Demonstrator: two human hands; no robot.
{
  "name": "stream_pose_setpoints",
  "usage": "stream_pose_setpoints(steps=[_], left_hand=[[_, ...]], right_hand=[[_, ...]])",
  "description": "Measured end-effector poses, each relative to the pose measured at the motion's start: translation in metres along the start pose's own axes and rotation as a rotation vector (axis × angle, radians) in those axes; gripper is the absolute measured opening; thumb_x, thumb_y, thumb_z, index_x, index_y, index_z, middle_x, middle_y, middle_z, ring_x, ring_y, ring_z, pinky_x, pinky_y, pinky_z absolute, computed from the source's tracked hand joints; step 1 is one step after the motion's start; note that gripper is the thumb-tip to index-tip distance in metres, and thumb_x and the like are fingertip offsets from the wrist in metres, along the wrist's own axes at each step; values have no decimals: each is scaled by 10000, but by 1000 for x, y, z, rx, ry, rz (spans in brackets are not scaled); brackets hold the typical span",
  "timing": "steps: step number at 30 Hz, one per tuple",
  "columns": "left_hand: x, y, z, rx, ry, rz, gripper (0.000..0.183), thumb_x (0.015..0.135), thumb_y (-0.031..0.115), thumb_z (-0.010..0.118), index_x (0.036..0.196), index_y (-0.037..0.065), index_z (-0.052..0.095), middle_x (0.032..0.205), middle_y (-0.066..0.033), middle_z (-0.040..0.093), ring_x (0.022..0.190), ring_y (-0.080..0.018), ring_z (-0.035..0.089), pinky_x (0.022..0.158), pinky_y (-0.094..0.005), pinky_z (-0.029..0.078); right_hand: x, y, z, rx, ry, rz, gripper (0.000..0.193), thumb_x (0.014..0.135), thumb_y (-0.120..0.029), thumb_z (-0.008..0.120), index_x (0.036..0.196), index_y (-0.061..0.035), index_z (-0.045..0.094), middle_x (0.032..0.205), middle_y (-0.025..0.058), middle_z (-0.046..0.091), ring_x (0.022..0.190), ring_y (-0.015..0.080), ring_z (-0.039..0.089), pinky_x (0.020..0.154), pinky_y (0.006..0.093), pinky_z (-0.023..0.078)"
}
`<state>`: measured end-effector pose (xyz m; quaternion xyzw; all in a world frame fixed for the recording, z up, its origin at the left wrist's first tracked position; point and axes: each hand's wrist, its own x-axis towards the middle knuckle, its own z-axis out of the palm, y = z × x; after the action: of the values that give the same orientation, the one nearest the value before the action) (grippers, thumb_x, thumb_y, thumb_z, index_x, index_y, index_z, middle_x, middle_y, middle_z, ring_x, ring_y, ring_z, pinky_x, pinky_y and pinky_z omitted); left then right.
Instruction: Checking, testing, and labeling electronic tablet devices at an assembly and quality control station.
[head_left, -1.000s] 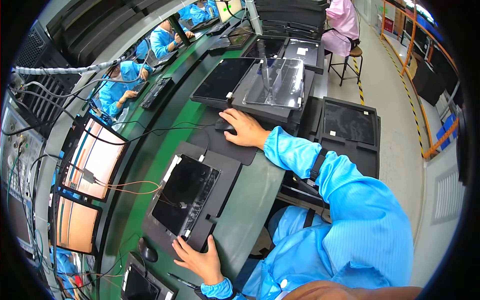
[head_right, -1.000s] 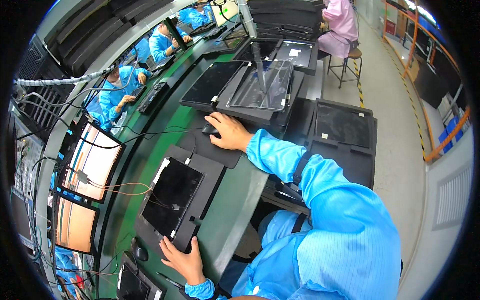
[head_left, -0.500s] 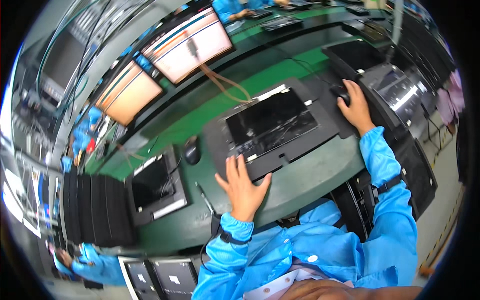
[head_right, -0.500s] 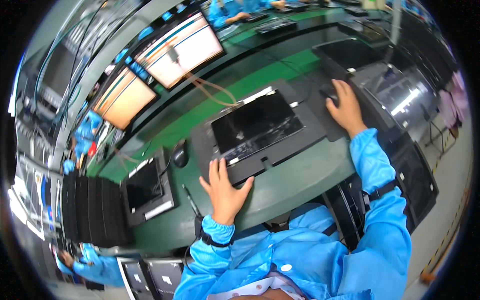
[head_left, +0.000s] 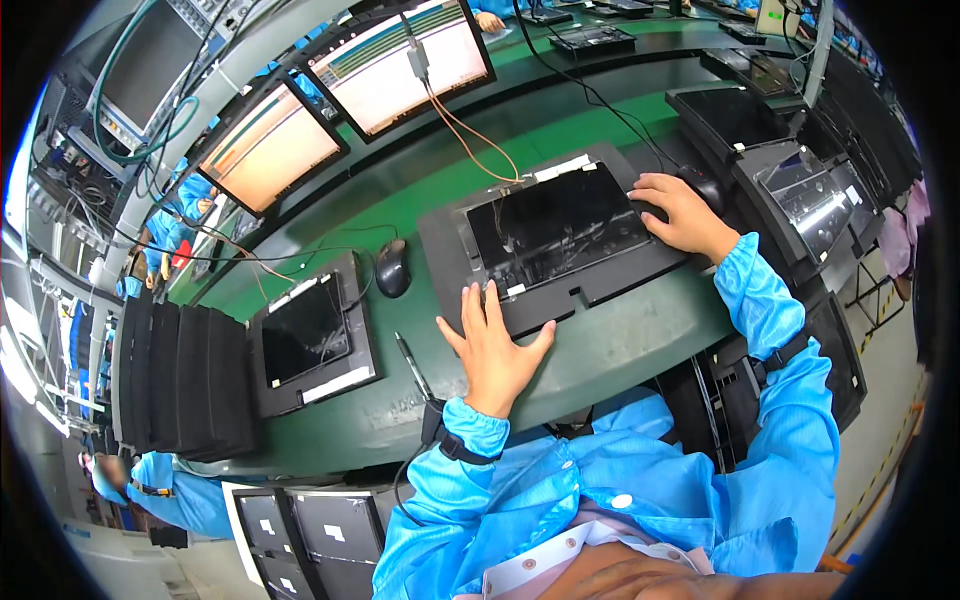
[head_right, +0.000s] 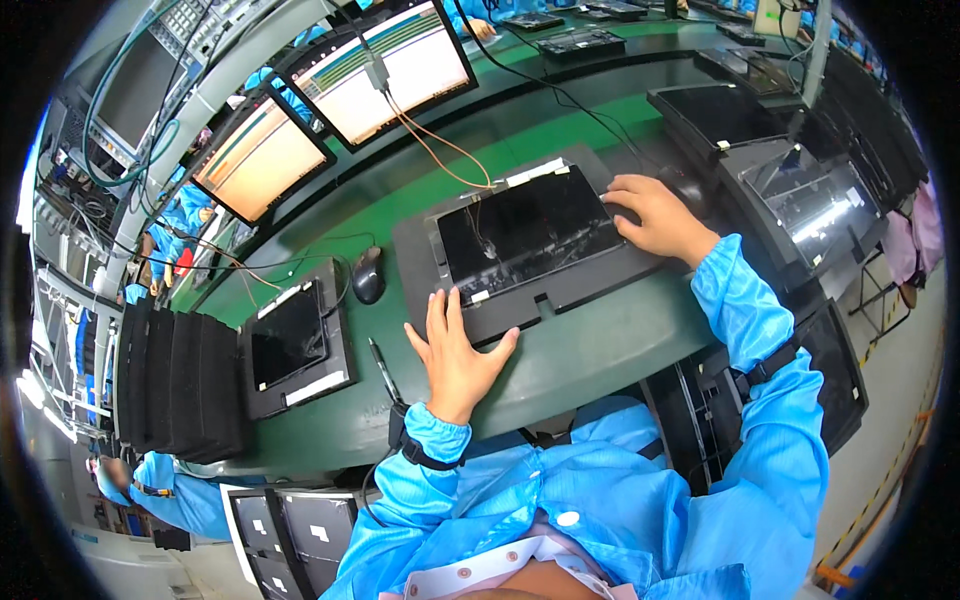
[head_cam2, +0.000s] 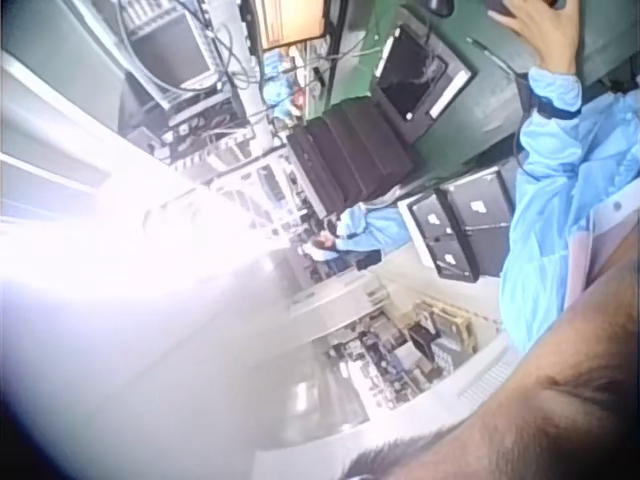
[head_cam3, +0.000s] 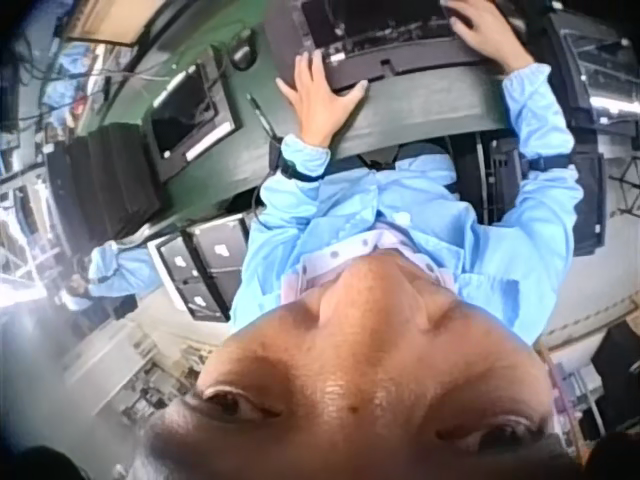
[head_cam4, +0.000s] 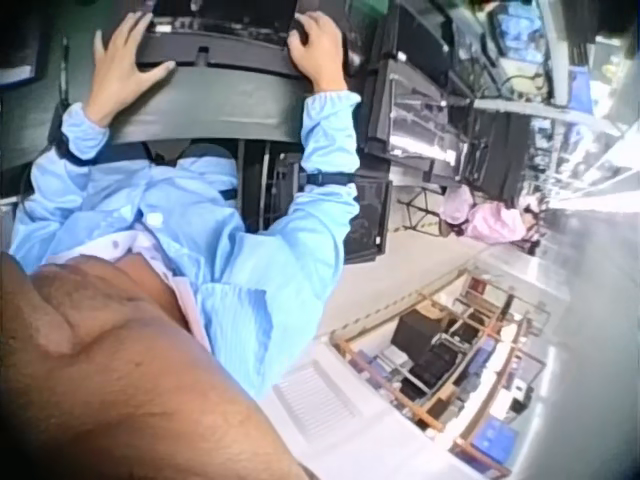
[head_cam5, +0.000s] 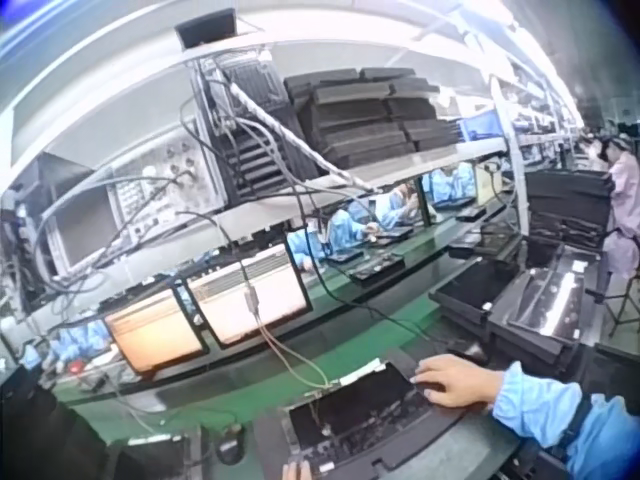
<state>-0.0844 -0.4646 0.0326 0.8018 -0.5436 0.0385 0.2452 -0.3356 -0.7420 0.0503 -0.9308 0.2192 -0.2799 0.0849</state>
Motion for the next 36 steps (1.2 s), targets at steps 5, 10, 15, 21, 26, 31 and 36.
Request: stream_pose_setpoints(steps=[5,10,15,21,26,31,36], left_hand=[[3,13,1,4,56,55,864,931,537,643,1527,-23,362,1558,-298,335,1497,-447,266,1173,-712,1],[40,38,-5,-3,-38,193,703,1008,507,507,1481,-11,461,1561,-310,341,1508,-431,254,1182,-700,7],[77,48,33,-36,10,348,854,823,516,728,1438,-26,485,1522,-292,391,1480,-417,301,1184,-692,92],[91,47,41,-37,493,512,198,761,137,631,925,32,597,937,-137,594,915,-324,575,786,-455,461],[56,32,-16,-231,758,556,288,708,68,654,985,-8,660,1008,-135,672,979,-318,651,848,-396,543],[-148,-45,-155,-625,682,-494,224,992,124,653,1162,-19,677,1129,-148,727,931,-219,733,806,-359,601],[-386,-153,-239,-1117,1172,-992,428,941,66,694,1341,-14,562,1242,-125,662,1122,-250,656,982,-389,545]], right_hand=[[10,9,-3,29,-106,26,381,883,-115,690,1256,-51,644,1332,152,603,1295,356,528,1111,441,414],[31,18,-10,30,-228,15,281,886,-146,697,1138,-24,701,1198,139,654,1160,345,591,1006,430,469],[62,23,-26,120,-369,-52,166,896,-142,682,999,-12,667,1076,143,669,1023,343,630,908,428,500],[88,4,-61,257,-413,123,164,832,-106,660,937,-13,575,800,24,560,785,98,544,730,273,480],[70,-8,-87,76,-17,16,429,1043,-195,551,1418,12,533,1435,164,563,1357,280,500,1156,371,340],[32,6,-23,-105,96,-117,455,1057,-234,566,1453,-19,512,1520,175,471,1427,322,430,1180,407,327],[-8,23,7,-281,199,-64,435,1028,-228,623,1398,-7,568,1476,196,517,1388,342,479,1145,417,377]])
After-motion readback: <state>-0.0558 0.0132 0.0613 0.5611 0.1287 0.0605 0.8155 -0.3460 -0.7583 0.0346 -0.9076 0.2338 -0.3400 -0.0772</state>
